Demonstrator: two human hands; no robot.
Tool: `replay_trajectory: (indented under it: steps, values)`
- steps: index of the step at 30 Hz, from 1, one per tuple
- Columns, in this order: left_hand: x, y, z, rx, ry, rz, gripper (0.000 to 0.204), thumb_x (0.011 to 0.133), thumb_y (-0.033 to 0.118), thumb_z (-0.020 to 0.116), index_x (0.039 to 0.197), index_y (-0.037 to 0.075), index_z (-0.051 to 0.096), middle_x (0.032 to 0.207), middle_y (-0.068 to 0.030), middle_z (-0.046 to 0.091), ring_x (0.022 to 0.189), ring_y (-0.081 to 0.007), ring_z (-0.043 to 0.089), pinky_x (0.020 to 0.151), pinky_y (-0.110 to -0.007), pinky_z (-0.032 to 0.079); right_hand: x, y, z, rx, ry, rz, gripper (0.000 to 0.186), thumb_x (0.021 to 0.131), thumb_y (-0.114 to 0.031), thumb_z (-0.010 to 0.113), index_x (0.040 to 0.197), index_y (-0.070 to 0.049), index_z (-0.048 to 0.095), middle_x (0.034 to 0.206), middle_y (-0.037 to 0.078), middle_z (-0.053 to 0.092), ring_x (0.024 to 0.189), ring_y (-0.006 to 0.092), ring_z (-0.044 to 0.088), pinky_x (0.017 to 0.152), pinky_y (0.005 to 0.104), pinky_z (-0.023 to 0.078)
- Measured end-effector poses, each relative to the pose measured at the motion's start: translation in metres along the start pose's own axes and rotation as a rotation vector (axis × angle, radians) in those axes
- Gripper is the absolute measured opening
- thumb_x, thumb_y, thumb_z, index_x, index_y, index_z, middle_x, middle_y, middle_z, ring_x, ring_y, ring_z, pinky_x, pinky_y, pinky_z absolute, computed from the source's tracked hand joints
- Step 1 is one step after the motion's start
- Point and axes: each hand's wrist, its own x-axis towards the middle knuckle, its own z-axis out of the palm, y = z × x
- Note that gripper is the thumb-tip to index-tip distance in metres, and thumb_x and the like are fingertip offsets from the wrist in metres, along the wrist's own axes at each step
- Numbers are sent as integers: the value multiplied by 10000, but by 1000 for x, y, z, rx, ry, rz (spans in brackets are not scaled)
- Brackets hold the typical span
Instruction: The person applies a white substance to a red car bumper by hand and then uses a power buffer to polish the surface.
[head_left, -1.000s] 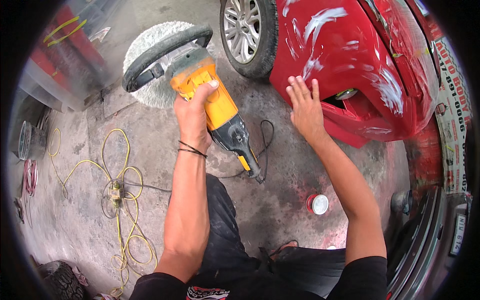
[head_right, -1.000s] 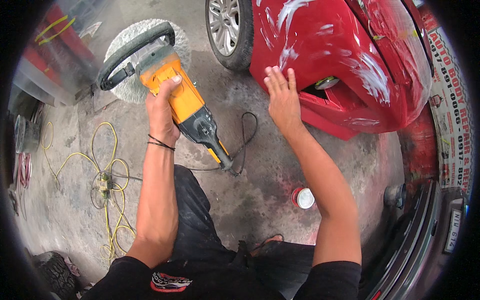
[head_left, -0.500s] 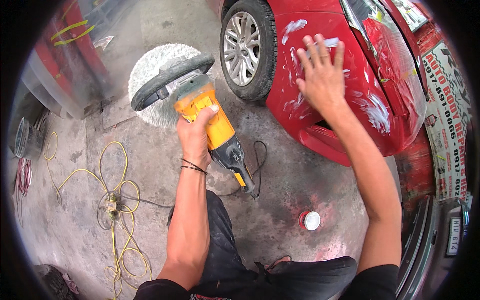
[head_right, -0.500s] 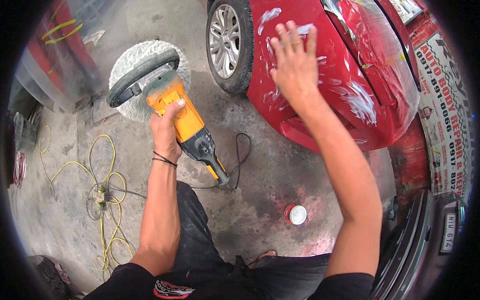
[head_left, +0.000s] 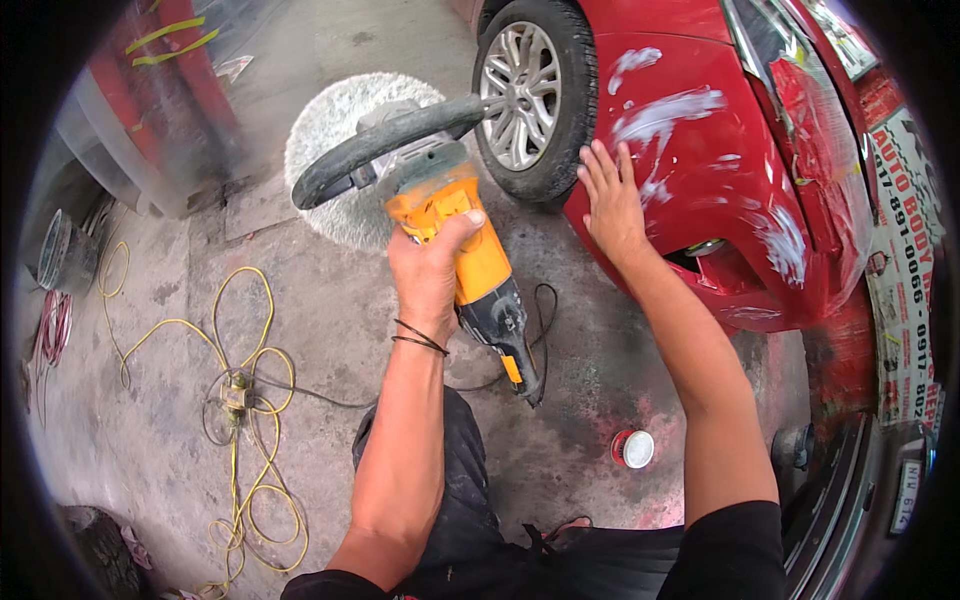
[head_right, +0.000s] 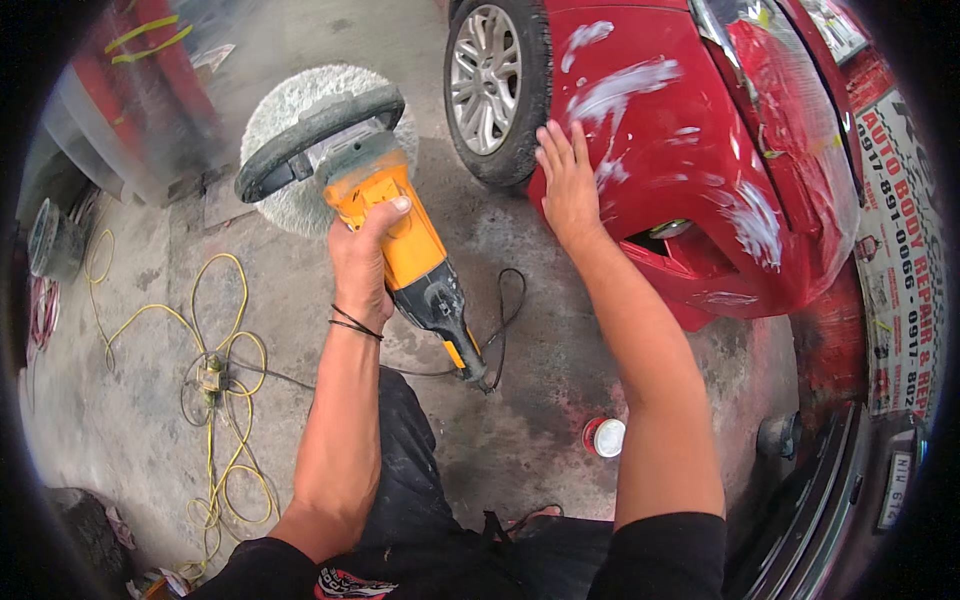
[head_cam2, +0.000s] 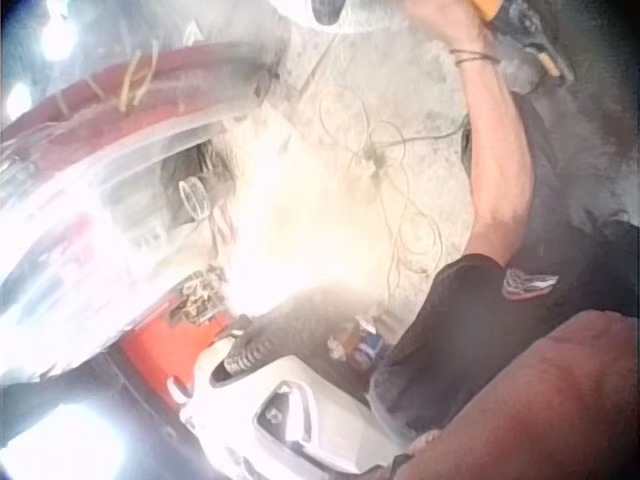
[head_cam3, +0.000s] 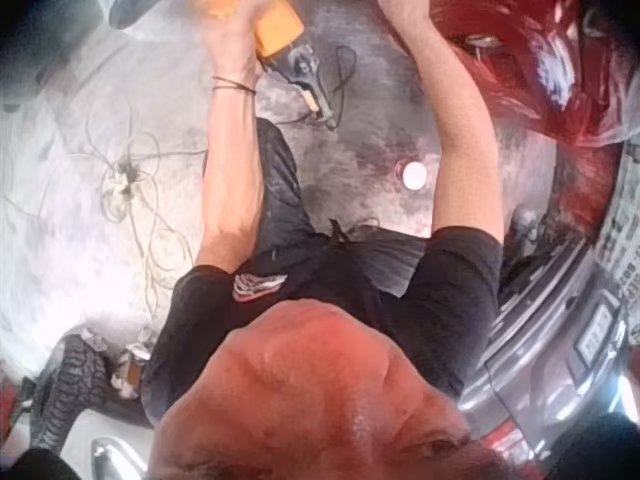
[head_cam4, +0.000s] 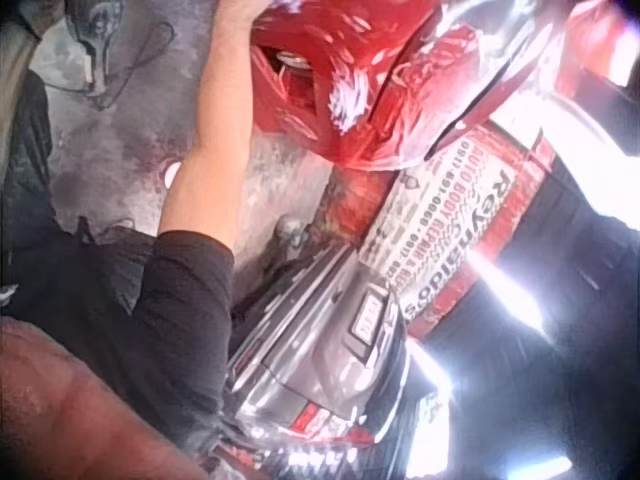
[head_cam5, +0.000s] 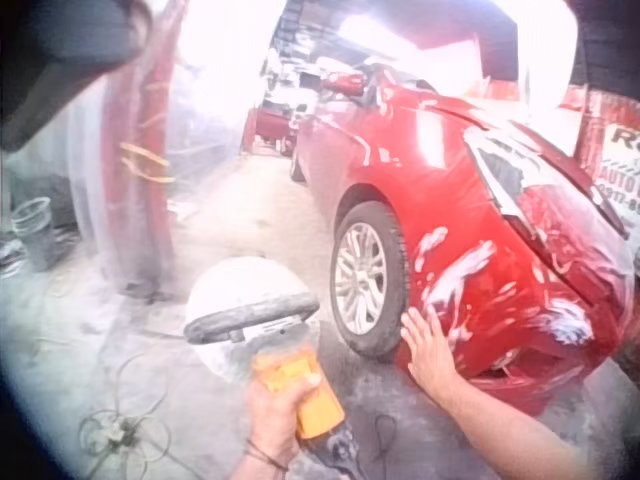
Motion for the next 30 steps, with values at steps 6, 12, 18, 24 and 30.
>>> replay_trajectory:
  steps: [6,12,18,24,30]
  values:
    - [-2,4,0,32,-21,6,493,867,90,865,1304,-14,662,1140,-91,765,953,-195,750,863,-356,623,-53,-49,44,-87,-306,-286,630,1165,-443,396,1748,-205,378,1880,10,178,1738,311,86,1350,716,-79]
    - [7,4,-7,75,-62,-14,443,881,136,835,1271,-14,686,1118,-94,766,949,-204,758,854,-371,626,-99,44,52,103,191,-121,600,1069,-322,529,1661,-229,547,1820,31,350,1719,258,180,1379,686,-28]
    - [11,8,-17,-118,-429,-290,734,870,469,780,1368,-45,619,1149,-211,755,1009,-329,792,806,-452,687,-113,54,-44,1715,-58,160,663,1107,-532,592,1642,-141,567,1731,143,486,1578,326,487,1328,738,92]
    - [-9,-9,9,-498,-726,-443,932,817,604,813,1458,-24,566,1171,-263,725,988,-386,777,795,-503,692,-79,61,-60,3185,392,510,1069,1079,-794,444,1773,-14,214,1815,225,288,1661,379,319,1375,533,150]
    - [-24,-19,19,-533,-873,-565,985,721,497,851,1462,-87,569,1195,-302,724,1017,-443,783,827,-495,695,-55,110,-99,3050,657,0,540,1068,-380,766,1459,-29,638,1331,118,752,1195,212,738,1055,375,594]
